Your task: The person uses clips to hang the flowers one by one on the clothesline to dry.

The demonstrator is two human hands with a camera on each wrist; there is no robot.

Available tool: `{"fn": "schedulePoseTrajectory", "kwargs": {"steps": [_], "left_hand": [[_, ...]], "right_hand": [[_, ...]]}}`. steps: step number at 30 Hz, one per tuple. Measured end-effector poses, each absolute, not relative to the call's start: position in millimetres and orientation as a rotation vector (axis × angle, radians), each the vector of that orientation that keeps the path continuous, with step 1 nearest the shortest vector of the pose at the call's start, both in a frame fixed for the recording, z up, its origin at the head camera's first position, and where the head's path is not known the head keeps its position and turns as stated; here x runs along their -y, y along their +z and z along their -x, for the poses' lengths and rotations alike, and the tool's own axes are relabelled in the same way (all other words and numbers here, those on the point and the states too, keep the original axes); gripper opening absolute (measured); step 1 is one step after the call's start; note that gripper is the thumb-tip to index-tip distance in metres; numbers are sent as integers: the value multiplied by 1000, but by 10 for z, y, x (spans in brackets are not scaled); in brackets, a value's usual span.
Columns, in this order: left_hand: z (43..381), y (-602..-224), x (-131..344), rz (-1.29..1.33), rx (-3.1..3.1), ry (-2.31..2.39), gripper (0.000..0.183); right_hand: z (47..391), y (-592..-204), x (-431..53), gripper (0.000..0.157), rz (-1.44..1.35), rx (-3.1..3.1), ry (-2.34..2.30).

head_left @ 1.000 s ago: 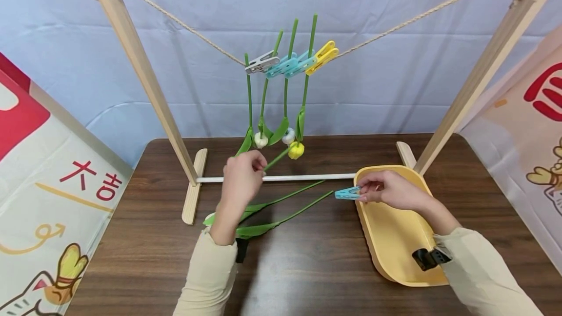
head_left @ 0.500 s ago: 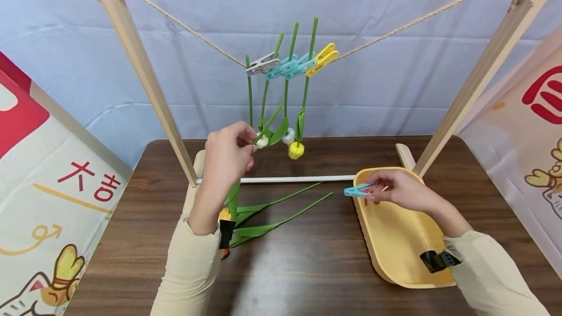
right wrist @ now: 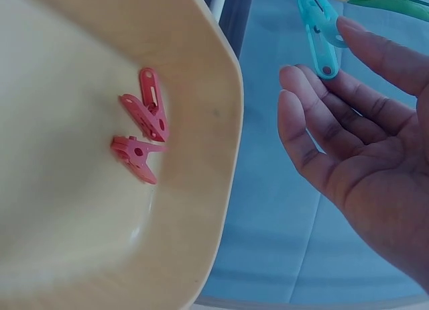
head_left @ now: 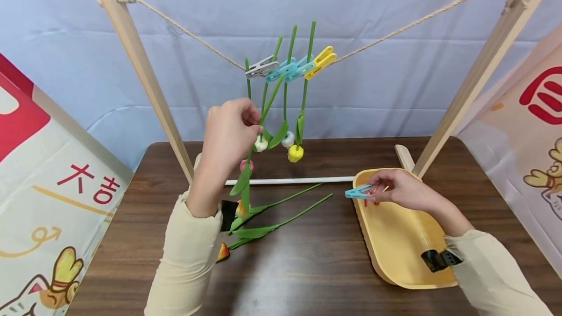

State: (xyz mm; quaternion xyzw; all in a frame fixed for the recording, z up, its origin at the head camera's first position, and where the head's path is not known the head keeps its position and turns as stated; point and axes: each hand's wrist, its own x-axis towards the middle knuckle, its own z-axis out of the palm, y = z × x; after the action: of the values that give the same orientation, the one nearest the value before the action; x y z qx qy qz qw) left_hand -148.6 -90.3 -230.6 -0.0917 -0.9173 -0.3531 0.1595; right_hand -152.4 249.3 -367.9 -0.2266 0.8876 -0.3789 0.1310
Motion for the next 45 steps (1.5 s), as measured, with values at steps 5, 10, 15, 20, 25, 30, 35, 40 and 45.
{"fn": "schedulePoseTrajectory", "kwargs": {"steps": [5,10,15,20,25,30,35,40,45], "left_hand": [[1530,-2220,783,253,2652,-1029,7],[1611,-2228,623,277,2642,-1092,6],[1700,-2307,437,316,2577,-1143,5],[1771,-2378,274,337,2534,-1176,4],[1818,-2397,171,340,2508,-1167,4],[1860,-2382,96,346,2493,-1162,3],[1908,-2379,32,354,2461,-1150,1],[1947,-2357,-25,367,2422,-1119,4],[1973,-2326,-68,375,2370,-1114,6]], "right_hand": [[1518,-3631,-2499,21,641,-2590,-1082],[1507,-3624,-2499,16,677,-2671,-1083],[1504,-3581,-2490,15,664,-2775,-1053],[1534,-3456,-2448,17,689,-2918,-1023],[1606,-3225,-2383,17,714,-3063,-978],[1690,-2888,-2316,22,684,-3083,-955],[1761,-2513,-2184,22,710,-3157,-882],[1804,-2165,-2008,18,747,-3276,-808],[1829,-1898,-1882,17,758,-3410,-713]]}}
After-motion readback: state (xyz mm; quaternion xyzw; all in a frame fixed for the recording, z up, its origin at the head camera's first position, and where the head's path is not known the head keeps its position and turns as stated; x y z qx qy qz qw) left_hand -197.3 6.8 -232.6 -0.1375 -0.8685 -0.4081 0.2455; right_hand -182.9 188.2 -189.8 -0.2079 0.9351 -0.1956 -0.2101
